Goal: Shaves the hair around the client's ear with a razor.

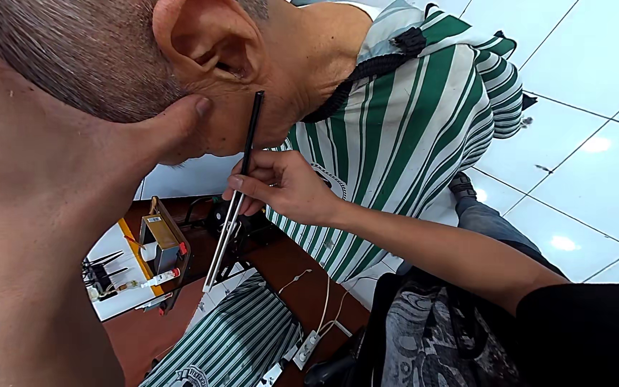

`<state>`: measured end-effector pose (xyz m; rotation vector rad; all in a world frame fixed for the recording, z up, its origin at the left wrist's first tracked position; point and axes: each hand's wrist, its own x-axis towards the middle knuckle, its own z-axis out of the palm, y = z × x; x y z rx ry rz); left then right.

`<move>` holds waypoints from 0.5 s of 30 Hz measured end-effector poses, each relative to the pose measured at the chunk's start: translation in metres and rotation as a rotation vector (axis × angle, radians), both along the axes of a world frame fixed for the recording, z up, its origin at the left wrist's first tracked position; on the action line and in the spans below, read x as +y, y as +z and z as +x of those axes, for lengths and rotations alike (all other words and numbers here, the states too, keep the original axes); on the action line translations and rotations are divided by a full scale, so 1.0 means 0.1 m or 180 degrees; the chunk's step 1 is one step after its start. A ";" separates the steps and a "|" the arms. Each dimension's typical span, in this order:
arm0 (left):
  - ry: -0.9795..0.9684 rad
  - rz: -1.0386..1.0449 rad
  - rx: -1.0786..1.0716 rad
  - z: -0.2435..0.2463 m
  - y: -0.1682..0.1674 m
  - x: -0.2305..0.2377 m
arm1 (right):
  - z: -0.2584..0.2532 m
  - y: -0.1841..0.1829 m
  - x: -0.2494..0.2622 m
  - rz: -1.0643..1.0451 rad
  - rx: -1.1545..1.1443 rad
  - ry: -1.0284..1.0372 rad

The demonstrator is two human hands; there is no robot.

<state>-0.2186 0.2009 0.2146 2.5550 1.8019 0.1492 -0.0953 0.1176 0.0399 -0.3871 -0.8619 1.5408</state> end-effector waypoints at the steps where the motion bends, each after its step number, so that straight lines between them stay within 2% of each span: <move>1: 0.0082 -0.0025 0.0057 -0.02 0.00 0.02 | 0.01 -0.02 0.00 -0.0024 -0.0007 -0.0007; 10: 0.0159 -0.0001 0.0020 -0.02 -0.02 0.00 | 0.04 -0.28 0.09 -0.0097 0.0074 0.0008; 15: 0.0074 -0.0122 -0.0079 0.02 -0.02 -0.02 | 0.30 -0.32 -0.01 -0.0055 -0.0137 -0.0110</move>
